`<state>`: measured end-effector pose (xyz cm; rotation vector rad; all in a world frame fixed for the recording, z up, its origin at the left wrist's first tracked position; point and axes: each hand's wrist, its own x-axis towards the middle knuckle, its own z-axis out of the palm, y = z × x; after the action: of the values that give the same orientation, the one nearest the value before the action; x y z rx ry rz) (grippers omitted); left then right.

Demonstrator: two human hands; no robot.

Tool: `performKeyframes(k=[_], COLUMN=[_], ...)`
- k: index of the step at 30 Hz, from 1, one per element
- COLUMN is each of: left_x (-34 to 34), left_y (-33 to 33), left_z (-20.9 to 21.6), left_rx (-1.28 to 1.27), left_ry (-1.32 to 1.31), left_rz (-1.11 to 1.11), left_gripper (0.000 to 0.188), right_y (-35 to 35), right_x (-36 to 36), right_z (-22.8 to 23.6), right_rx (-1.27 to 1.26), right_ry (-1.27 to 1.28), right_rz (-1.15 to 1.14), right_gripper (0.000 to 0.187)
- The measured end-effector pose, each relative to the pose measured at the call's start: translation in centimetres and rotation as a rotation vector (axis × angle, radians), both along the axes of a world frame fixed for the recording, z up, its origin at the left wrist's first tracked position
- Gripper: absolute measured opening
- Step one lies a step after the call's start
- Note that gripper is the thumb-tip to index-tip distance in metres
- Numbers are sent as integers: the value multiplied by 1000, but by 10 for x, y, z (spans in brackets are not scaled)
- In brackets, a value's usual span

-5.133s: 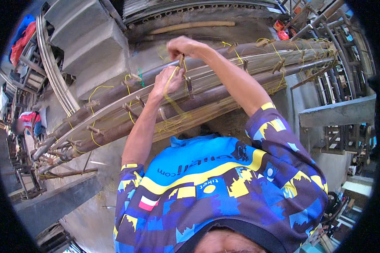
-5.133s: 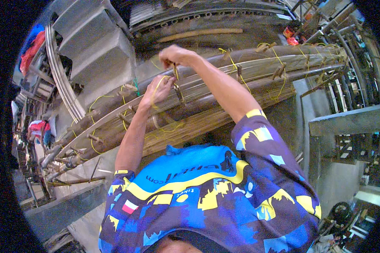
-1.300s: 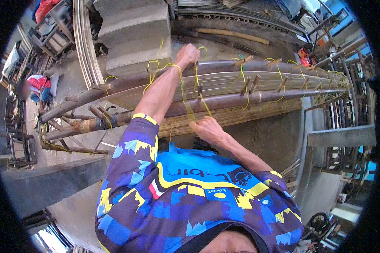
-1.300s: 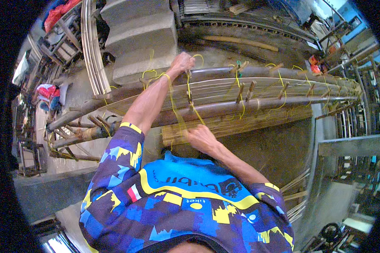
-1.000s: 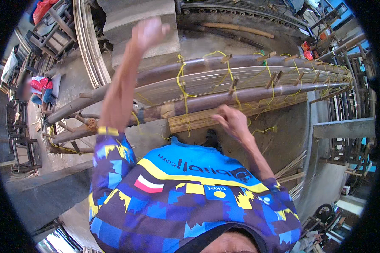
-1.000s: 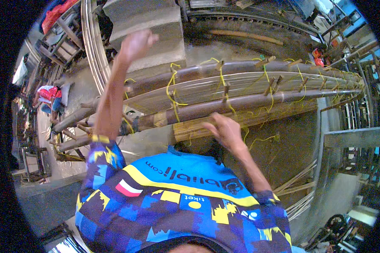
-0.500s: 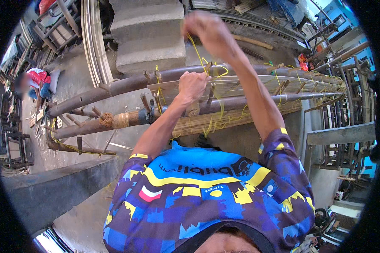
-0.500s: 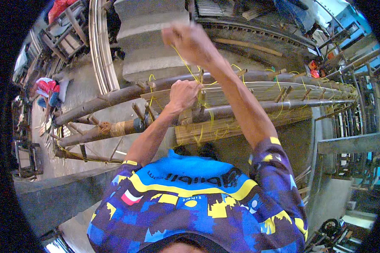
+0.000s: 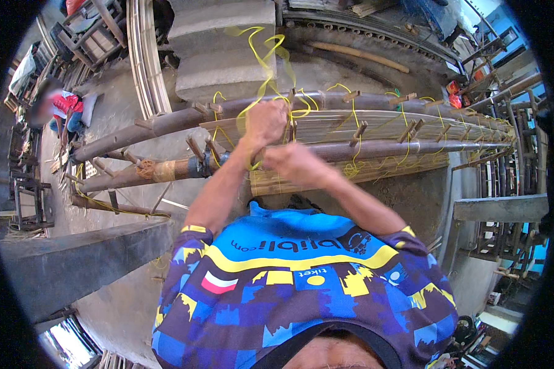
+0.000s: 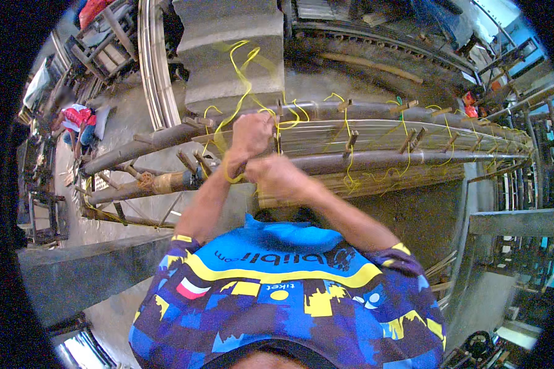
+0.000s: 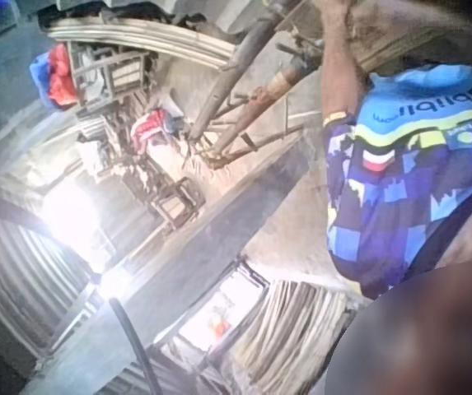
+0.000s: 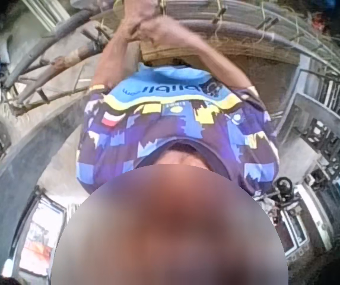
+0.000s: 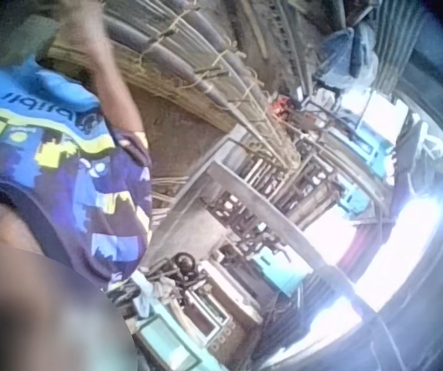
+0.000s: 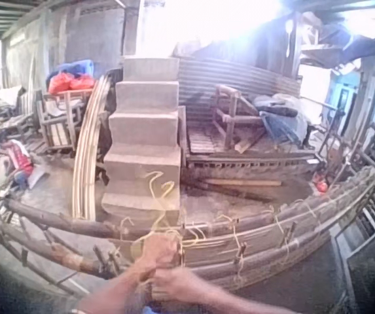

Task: The person sits on the floor and repeatedly picks up, aligns, and stacks thin bamboo strips into a neat pile. They then move to a rack and tie the bundle with yellow string.

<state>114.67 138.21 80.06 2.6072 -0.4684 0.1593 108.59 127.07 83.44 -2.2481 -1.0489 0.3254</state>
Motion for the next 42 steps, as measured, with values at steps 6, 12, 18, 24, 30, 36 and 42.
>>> performKeyframes(k=[6, 12, 18, 24, 30, 36, 42], left_x=[111, 188, 255, 131, 25, 48, 50], left_y=[-17, -11, 199, 235, 197, 208, 198], left_z=[-6, -51, 95, 119, 35, -21, -34], left_rx=[-402, 41, -408, -435, 229, -68, -248], left_ry=[145, 120, 92, 194, 305, 270, 219], left_rz=[-184, -67, -16, -176, -353, -513, -381], left_gripper=[22, 16, 24, 32, 22, 21, 30], right_y=[4, -43, -123, 28, 145, 137, 208], right_x=[-23, -73, -132, -54, -12, 34, 140], right_z=[-87, -153, -189, -116, -33, 55, 120], right_rx=[14, -394, -899, 221, 119, 703, 200], right_ry=[-174, -133, 293, -72, -269, 195, -128], right_rz=[-116, -23, -437, -428, -360, -336, -33], right_gripper=[9, 14, 37, 22, 26, 35, 32])
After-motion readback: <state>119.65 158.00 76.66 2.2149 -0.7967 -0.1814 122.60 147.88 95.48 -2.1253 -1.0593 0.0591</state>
